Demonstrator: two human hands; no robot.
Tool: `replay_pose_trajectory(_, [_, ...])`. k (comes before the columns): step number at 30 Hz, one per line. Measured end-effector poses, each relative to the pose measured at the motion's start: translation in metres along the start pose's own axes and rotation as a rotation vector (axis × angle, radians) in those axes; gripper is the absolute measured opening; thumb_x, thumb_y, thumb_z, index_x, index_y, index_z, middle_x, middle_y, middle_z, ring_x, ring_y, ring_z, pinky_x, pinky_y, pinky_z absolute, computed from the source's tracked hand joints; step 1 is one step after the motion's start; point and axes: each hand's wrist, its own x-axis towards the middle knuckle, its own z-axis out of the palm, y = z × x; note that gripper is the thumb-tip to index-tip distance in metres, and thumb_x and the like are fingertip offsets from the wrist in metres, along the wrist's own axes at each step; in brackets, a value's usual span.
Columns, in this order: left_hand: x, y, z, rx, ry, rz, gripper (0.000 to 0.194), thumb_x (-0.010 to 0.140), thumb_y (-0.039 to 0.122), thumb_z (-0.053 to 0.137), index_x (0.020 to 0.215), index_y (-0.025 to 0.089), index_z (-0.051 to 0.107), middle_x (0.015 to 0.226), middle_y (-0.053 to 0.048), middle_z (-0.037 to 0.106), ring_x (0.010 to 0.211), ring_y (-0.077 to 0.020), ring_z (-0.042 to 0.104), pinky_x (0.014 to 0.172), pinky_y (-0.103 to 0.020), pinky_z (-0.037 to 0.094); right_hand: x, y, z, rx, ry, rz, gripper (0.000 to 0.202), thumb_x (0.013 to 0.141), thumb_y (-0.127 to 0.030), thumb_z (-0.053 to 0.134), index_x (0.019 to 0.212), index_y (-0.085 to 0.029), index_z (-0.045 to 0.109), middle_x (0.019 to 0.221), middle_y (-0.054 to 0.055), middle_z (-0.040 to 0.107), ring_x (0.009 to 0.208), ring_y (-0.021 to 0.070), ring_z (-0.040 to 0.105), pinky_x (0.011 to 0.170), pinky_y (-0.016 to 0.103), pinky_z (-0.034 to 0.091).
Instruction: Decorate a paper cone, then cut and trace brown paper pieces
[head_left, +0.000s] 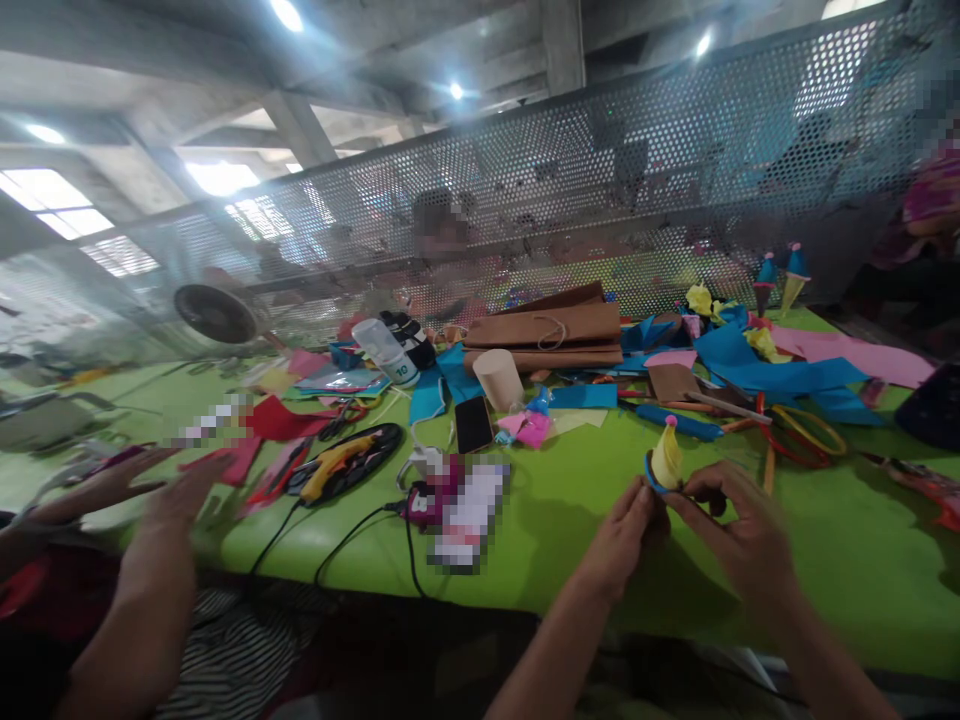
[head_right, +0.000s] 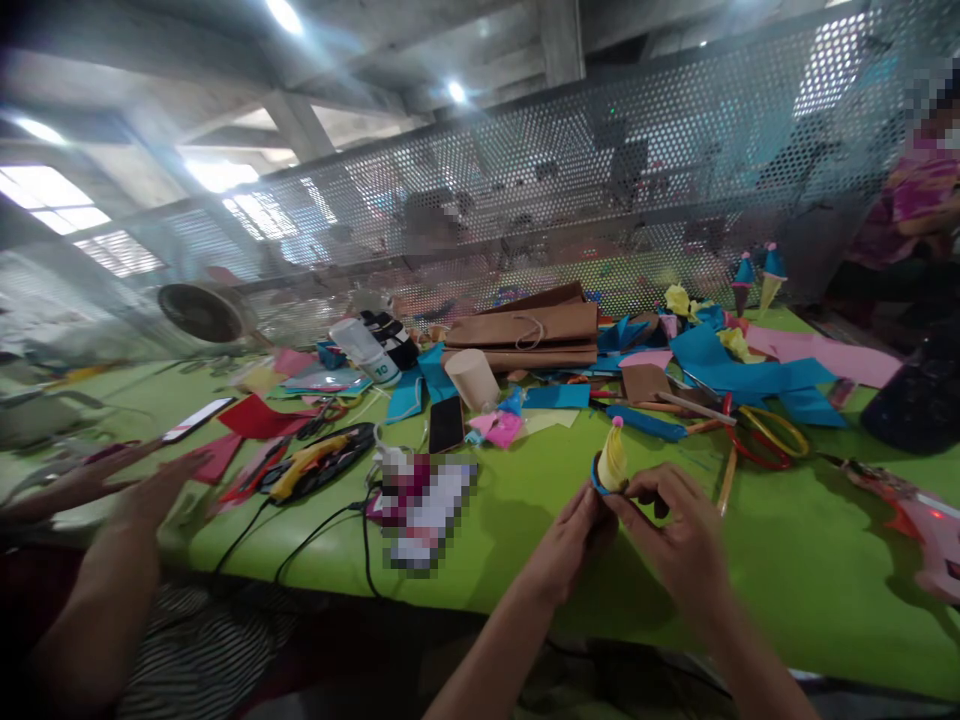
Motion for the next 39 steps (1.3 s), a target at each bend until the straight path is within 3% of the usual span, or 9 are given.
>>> replay_pose_trajectory(5, [0.003, -0.002, -0.001, -0.023, 0.01, 0.011, 0.075, 0.071, 0.072, 0.089, 0.121, 0.017, 0.077, 0.102, -0.005, 0.07, 0.099, -0.017, 0.061, 0.09, -0.026, 0.048, 0.001, -0.004, 0.0, 0.019, 0.001, 0.01, 0.016, 0.093, -0.03, 0.077, 0.084, -0.026, 0.065, 0.074, -0.003, 0.062, 0.064, 0.0148, 0.053, 0.057, 0.029, 0.043])
replay_pose_trajectory(10, [0.002, 0.0, 0.002, -0.031, 0.045, 0.009, 0.081, 0.062, 0.072, 0.094, 0.119, 0.016, 0.077, 0.108, -0.008, 0.072, 0.102, -0.019, 0.063, 0.094, -0.028, 0.05, 0.0, -0.005, 0.004, -0.02, 0.014, 0.041, 0.02, 0.093, -0.034, 0.078, 0.081, -0.026, 0.063, 0.072, -0.003, 0.061, 0.062, 0.0148, 0.051, 0.057, 0.03, 0.042])
replay_pose_trajectory(15, [0.003, 0.0, 0.003, -0.048, 0.025, 0.035, 0.074, 0.066, 0.07, 0.093, 0.116, 0.017, 0.079, 0.111, -0.01, 0.074, 0.106, -0.0215, 0.066, 0.097, -0.03, 0.051, 0.0, -0.007, 0.003, -0.001, -0.019, 0.076, 0.016, 0.095, -0.031, 0.075, 0.083, -0.026, 0.065, 0.074, -0.003, 0.061, 0.064, 0.015, 0.052, 0.058, 0.029, 0.043])
replay_pose_trajectory(18, [0.004, 0.0, 0.004, -0.053, 0.037, 0.047, 0.073, 0.064, 0.072, 0.093, 0.109, 0.016, 0.079, 0.106, -0.009, 0.073, 0.102, -0.02, 0.064, 0.094, -0.028, 0.051, -0.001, -0.007, 0.001, 0.011, -0.042, 0.07, 0.013, 0.097, -0.032, 0.072, 0.087, -0.026, 0.067, 0.077, -0.003, 0.063, 0.065, 0.0151, 0.054, 0.058, 0.029, 0.044])
replay_pose_trajectory(24, [0.002, 0.001, 0.006, -0.045, 0.04, 0.019, 0.081, 0.058, 0.074, 0.095, 0.112, 0.016, 0.078, 0.093, -0.004, 0.068, 0.089, -0.015, 0.059, 0.086, -0.025, 0.049, -0.002, -0.006, 0.004, -0.006, -0.022, 0.094, 0.026, 0.096, -0.036, 0.074, 0.076, -0.025, 0.061, 0.07, -0.004, 0.057, 0.063, 0.0154, 0.051, 0.057, 0.03, 0.042])
replay_pose_trajectory(29, [0.004, -0.003, 0.002, -0.014, 0.024, 0.052, 0.078, 0.063, 0.075, 0.092, 0.112, 0.016, 0.077, 0.094, -0.003, 0.067, 0.084, -0.0124, 0.055, 0.08, -0.023, 0.047, -0.001, -0.006, 0.005, -0.014, -0.036, 0.104, 0.022, 0.097, -0.037, 0.072, 0.079, -0.025, 0.066, 0.071, -0.003, 0.061, 0.062, 0.0159, 0.052, 0.056, 0.031, 0.043])
replay_pose_trajectory(33, [0.007, -0.007, -0.002, -0.014, 0.02, 0.072, 0.076, 0.071, 0.074, 0.088, 0.12, 0.018, 0.075, 0.102, -0.005, 0.069, 0.092, -0.0157, 0.059, 0.085, -0.025, 0.048, -0.002, -0.007, 0.0, 0.008, -0.07, 0.131, 0.017, 0.097, -0.039, 0.071, 0.086, -0.026, 0.071, 0.075, -0.001, 0.066, 0.062, 0.0168, 0.056, 0.055, 0.031, 0.045])
replay_pose_trajectory(39, [0.008, -0.011, -0.007, 0.034, 0.047, 0.042, 0.08, 0.074, 0.08, 0.082, 0.123, 0.017, 0.072, 0.086, -0.002, 0.062, 0.079, -0.0155, 0.054, 0.073, -0.026, 0.046, -0.002, -0.005, -0.004, 0.021, -0.062, 0.166, 0.012, 0.096, -0.037, 0.072, 0.09, -0.027, 0.073, 0.077, 0.001, 0.068, 0.063, 0.0182, 0.059, 0.057, 0.032, 0.048])
